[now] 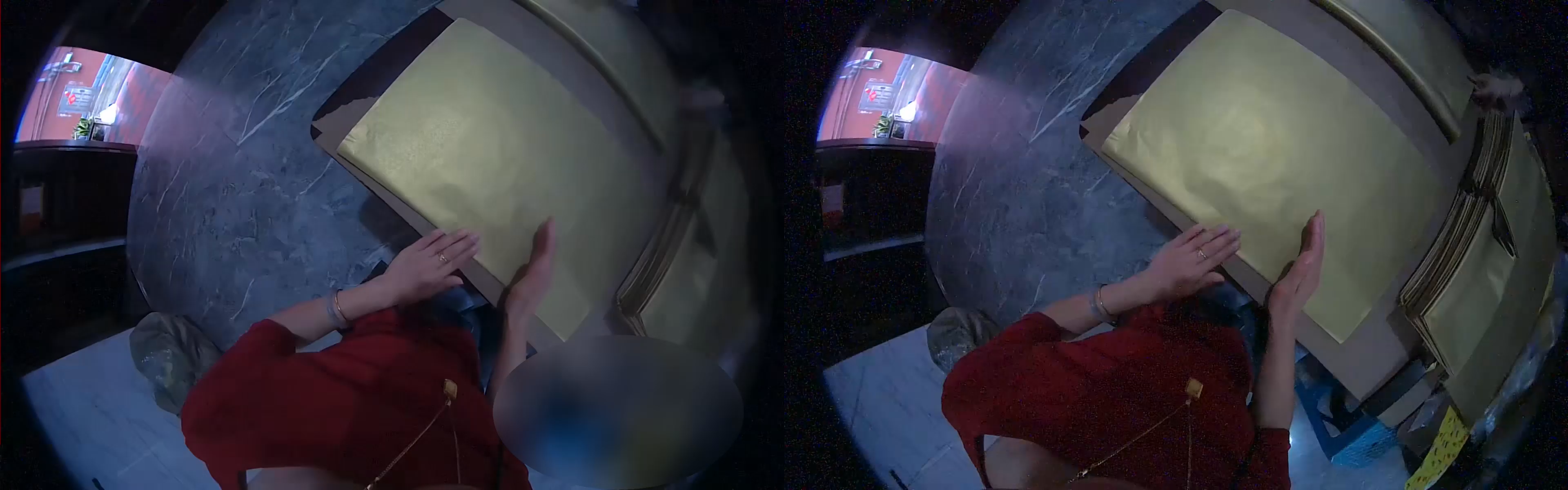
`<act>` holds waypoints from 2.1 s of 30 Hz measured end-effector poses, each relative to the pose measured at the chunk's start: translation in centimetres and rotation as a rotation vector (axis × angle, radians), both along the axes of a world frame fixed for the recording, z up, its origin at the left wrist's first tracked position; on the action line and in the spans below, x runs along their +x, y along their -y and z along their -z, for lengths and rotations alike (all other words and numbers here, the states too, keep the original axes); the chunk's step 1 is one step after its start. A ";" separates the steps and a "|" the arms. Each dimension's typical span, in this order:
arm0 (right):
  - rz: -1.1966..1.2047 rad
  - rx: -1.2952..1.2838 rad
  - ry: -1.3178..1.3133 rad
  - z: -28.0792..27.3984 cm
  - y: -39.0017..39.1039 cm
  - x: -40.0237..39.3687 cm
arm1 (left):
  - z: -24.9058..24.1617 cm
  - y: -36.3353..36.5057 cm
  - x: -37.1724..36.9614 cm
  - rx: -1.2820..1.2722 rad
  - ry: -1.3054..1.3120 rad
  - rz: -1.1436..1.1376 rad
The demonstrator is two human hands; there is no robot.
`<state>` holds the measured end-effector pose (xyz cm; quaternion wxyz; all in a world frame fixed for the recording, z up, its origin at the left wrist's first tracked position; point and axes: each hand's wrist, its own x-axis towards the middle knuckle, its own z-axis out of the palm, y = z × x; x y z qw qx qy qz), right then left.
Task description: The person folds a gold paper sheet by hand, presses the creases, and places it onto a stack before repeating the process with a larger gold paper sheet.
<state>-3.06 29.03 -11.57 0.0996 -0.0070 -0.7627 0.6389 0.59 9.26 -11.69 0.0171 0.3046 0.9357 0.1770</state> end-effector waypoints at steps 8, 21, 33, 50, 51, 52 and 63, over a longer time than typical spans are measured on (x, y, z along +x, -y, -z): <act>0.017 -0.040 -0.010 0.5 -0.1 0.1 | -1.9 6.8 -2.0 -0.282 -0.072 -0.411; -0.004 -0.045 0.011 0.3 -0.1 0.2 | -0.7 13.2 -4.4 -0.356 -0.174 -0.659; -0.039 0.044 0.051 -1.3 -0.1 0.1 | -1.4 6.2 -4.1 -0.096 -0.148 -0.674; -0.031 0.000 0.069 -1.1 0.1 -0.1 | -1.8 10.2 -6.2 -0.146 0.049 -0.850; -0.029 -0.007 0.068 -1.1 0.1 -0.2 | -1.8 10.8 -6.2 -0.147 0.050 -0.859; -0.026 -0.015 0.068 -1.1 0.2 -0.2 | -1.7 11.2 -6.3 -0.146 0.051 -0.867; -0.371 -0.069 -0.174 -4.5 17.2 -4.0 | 0.5 14.0 -6.5 -0.169 -0.016 -0.793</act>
